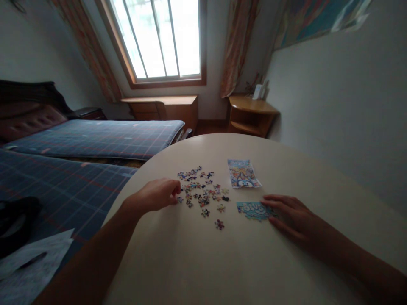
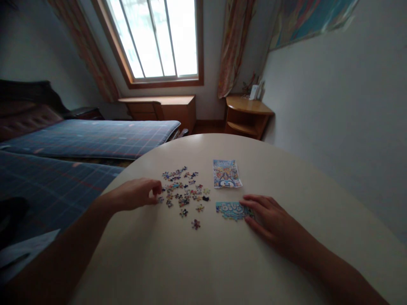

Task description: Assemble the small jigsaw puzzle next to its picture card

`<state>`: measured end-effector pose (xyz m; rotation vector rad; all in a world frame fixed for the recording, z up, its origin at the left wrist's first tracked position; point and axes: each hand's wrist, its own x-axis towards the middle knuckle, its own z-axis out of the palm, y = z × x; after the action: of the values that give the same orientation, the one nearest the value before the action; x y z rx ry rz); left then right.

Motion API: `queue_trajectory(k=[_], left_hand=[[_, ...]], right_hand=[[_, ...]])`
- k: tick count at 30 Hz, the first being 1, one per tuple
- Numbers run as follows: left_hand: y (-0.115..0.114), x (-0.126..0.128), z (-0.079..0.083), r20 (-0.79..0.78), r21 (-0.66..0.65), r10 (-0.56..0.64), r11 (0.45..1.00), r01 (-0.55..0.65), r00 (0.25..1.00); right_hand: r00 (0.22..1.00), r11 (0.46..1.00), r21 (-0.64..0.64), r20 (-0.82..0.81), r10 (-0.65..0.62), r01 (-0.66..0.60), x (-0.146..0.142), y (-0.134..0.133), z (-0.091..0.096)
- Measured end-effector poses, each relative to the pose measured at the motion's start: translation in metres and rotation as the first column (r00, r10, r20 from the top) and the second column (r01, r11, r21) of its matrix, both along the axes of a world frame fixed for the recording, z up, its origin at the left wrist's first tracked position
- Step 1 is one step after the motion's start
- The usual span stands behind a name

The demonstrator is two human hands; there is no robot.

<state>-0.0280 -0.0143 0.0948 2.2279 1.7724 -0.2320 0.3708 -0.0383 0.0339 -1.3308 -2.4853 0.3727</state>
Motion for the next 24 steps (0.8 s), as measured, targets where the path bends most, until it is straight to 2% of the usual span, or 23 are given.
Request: queue_trajectory(k=[4, 12, 18, 22, 24], left_hand=[[0.0, 0.001, 0.0, 0.056, -0.044, -0.019, 0.999, 0.021, 0.998], [-0.002, 0.003, 0.0, 0.011, -0.017, -0.054, 0.998, 0.054, 0.998], [-0.005, 0.005, 0.001, 0.05, 0.004, -0.119, 0.993, 0.119, 0.992], [-0.006, 0.006, 0.002, 0.084, 0.079, -0.134, 0.989, 0.127, 0.987], [-0.005, 0.013, 0.003, 0.183, 0.163, -0.161, 0.978, 0.131, 0.97]], right_hand=[[1.0, 1.0, 0.009, 0.006, 0.01, -0.01, 0.0, 0.001, -0.001], [1.0, 1.0, 0.019, -0.003, 0.001, -0.001, 0.0, 0.0, -0.001], [1.0, 0.999, 0.035, -0.013, 0.011, -0.011, 0.0, 0.001, -0.001], [1.0, 0.999, 0.039, -0.003, 0.02, -0.019, -0.001, 0.0, -0.001], [1.0, 0.999, 0.044, -0.004, 0.017, -0.016, -0.002, -0.001, 0.0]])
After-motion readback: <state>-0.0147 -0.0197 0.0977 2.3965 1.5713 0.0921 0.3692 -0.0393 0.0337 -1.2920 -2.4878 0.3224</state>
